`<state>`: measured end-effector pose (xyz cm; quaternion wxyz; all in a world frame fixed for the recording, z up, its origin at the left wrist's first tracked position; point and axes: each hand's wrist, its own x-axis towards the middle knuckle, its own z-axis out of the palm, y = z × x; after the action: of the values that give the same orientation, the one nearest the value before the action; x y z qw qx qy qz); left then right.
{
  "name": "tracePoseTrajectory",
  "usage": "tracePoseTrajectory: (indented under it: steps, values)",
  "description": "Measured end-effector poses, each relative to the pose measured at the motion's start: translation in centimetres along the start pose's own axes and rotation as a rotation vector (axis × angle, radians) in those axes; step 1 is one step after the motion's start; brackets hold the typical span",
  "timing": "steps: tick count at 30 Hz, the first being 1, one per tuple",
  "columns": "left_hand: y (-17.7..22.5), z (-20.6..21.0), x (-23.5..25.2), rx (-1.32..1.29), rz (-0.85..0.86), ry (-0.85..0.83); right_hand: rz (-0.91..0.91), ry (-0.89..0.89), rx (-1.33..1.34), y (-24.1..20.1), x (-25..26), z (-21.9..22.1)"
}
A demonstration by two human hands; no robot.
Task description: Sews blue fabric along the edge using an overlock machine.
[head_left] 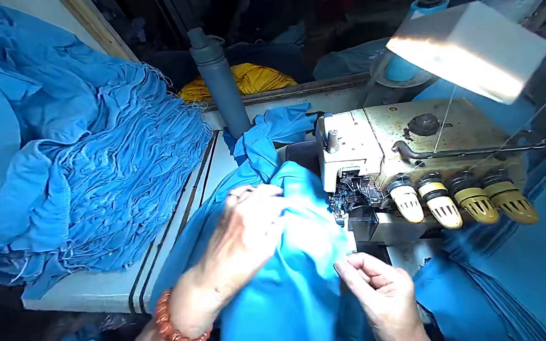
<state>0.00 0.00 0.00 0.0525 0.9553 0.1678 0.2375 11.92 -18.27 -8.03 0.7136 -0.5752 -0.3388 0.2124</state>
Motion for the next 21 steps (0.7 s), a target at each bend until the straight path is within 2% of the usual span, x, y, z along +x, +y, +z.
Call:
tracePoseTrajectory:
  steps: [3,10,14,17,21]
  values:
    - [0.6,2.5,0.0,-0.157,0.108,-0.129,0.046,-0.016,0.005,0.6,-0.7,-0.4]
    - [1.9,4.4,0.8,-0.243,0.102,-0.009,0.021,-0.081,-0.017,1.1,-1.6,-0.9]
    - [2.0,4.1,1.4,-0.509,0.087,-0.041,0.023,-0.128,-0.016,1.9,-2.7,-1.0]
    - [1.9,3.6,2.1,-0.735,0.065,-0.079,-0.053,-0.107,-0.103,2.5,-2.9,-1.0]
    - [1.7,3.6,3.2,-0.658,0.077,-0.085,-0.182,0.012,-0.236,3.7,-2.7,-1.2]
